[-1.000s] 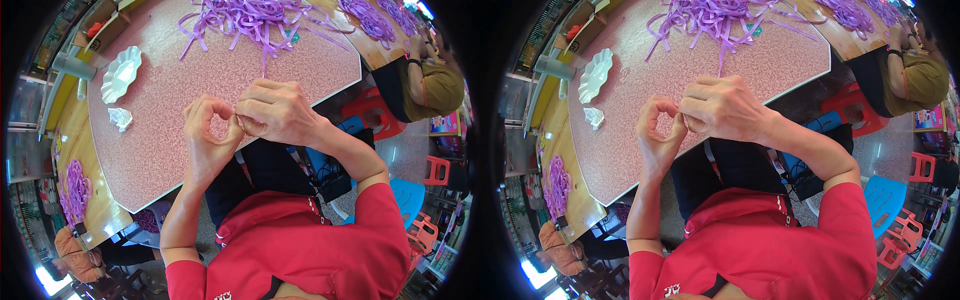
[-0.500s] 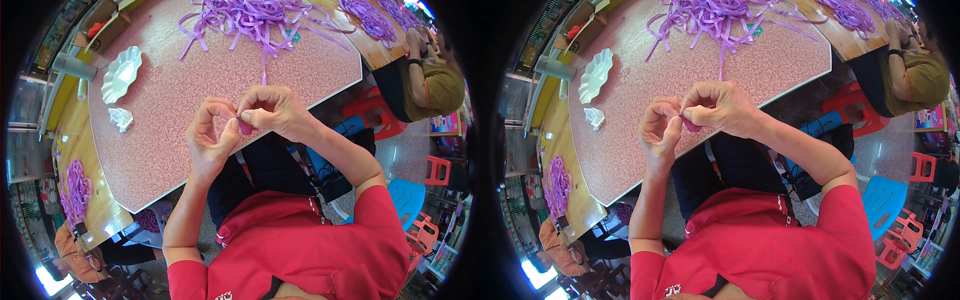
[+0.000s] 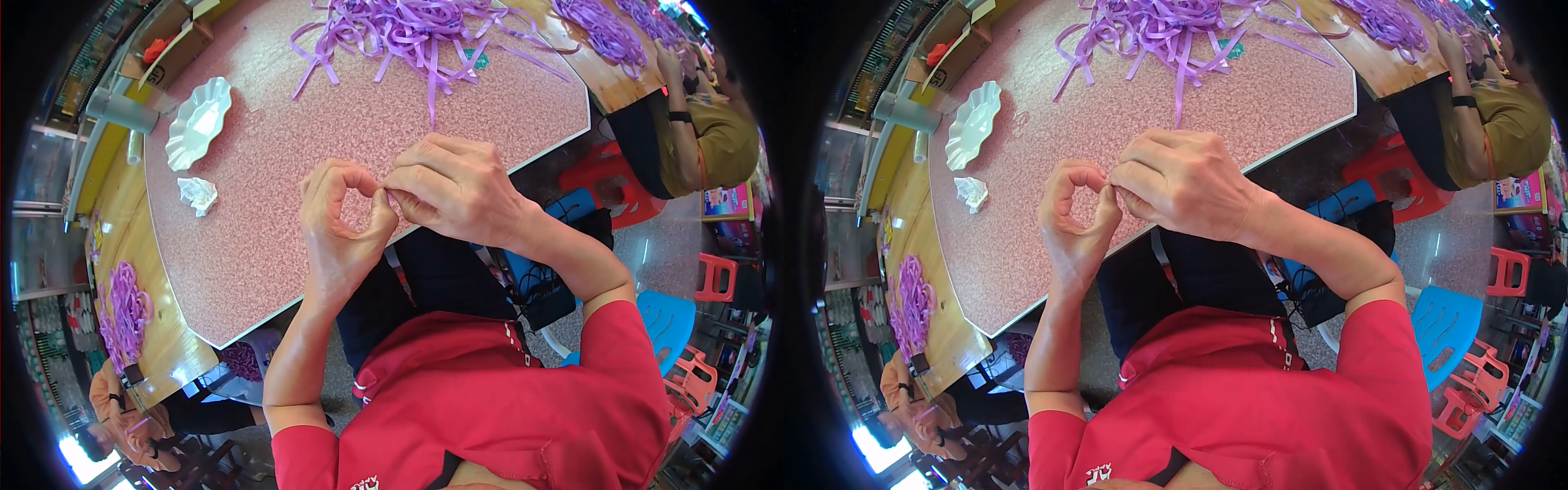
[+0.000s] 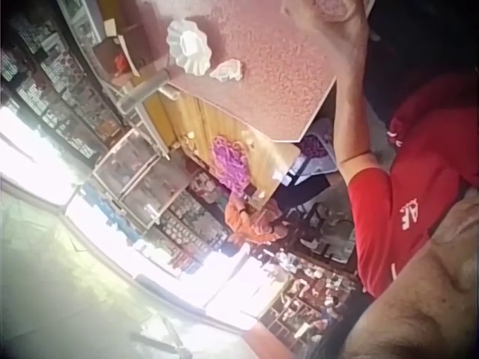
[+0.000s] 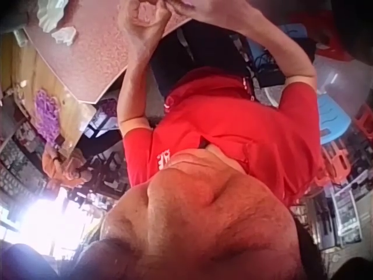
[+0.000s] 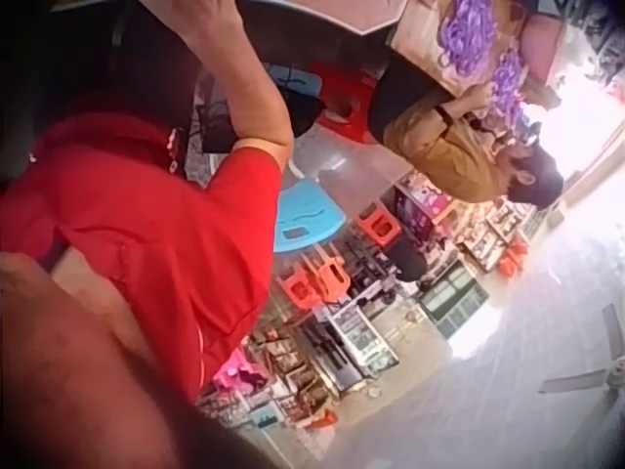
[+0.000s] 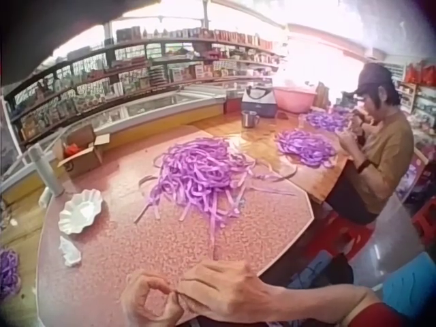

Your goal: Knotting and tying purple plastic ribbons at a workshop table.

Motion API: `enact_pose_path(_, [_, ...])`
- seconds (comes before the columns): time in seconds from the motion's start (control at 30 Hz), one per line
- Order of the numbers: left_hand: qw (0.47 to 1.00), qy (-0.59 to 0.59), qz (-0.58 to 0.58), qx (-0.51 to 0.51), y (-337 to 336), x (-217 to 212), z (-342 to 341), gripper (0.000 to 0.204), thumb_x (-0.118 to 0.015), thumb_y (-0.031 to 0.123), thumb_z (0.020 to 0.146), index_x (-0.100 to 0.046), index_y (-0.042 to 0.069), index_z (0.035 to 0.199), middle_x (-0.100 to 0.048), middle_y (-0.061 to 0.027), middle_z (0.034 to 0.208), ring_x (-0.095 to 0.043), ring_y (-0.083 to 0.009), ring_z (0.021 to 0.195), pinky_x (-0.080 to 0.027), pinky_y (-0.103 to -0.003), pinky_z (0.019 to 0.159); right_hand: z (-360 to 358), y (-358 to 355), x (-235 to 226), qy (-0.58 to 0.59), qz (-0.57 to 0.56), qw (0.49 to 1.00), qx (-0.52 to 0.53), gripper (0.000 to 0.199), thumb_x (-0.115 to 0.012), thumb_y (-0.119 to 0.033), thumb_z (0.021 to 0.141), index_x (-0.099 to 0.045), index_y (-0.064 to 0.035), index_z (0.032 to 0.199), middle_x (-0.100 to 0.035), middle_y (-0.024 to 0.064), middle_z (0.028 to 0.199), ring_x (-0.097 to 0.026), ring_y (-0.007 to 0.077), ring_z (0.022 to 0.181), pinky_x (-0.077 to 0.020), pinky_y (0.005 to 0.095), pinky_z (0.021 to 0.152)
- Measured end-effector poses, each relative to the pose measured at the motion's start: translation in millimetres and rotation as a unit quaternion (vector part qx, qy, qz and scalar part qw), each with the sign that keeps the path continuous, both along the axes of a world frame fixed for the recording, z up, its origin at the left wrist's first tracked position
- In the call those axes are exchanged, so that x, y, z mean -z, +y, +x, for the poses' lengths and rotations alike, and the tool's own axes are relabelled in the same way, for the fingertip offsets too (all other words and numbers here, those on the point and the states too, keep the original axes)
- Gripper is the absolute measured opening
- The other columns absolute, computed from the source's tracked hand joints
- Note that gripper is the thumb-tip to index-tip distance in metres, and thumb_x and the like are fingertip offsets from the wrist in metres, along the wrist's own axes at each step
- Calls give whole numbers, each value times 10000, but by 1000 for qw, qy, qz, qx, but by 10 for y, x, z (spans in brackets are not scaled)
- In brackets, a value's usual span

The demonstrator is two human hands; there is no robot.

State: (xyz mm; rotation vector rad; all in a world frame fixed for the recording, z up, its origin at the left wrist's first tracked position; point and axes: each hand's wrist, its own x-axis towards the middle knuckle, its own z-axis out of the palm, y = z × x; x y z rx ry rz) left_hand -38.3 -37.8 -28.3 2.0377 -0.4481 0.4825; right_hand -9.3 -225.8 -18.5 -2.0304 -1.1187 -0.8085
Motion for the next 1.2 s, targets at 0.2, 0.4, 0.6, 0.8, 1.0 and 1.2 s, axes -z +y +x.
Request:
enact_pose_path(0.2, [996,85,-17,2,-3,-36,-22,169,-716,36,748,-566,66,820,-588,-42,811,-595,-220,842,-418,-348,878,6,-14,-22,-6,-32,999,7,248,-796,-54,680,-693,-77,903,-673,44,826,-673,212,714,-551,331,593])
enact_pose_path(0.4, [998,48,-37,16,-4,55,19,187,-719,22,742,-571,76,841,-606,-45,866,-594,-221,880,-416,-357,896,49,3,29,78,36,996,-18,189,-750,-2,705,-697,-58,877,-678,57,811,-677,224,724,-556,325,624])
enact_pose_path(0.6, [997,-61,-39,14,-13,126,47,275,-716,-31,716,-570,92,915,-621,-72,941,-587,-251,920,-412,-380,889,-25,3,38,348,152,922,-68,150,-680,11,814,-700,-6,962,-701,73,899,-676,140,833,-541,295,746])
enact_pose_path(0.8, [979,-195,52,-10,9,75,74,331,-741,-40,705,-572,113,945,-624,-51,952,-586,-262,926,-407,-399,856,-69,-11,87,466,226,845,-131,178,-604,-51,963,-676,41,1098,-688,75,978,-648,121,909,-540,281,797])
enact_pose_path(1.0, [953,-270,137,-24,42,43,43,322,-724,-70,755,-563,78,990,-614,-100,955,-583,-295,926,-455,-429,851,-95,-57,24,570,181,785,-163,182,-627,-114,1002,-675,46,1072,-670,43,906,-627,82,828,-527,232,734])
enact_pose_path(1.2, [981,-193,32,-8,35,121,3,354,-753,3,750,-586,97,1048,-633,-59,978,-597,-272,957,-394,-424,898,-121,-35,-8,548,198,797,-160,142,-660,-106,984,-688,28,1021,-649,13,859,-598,60,758,-497,216,660])
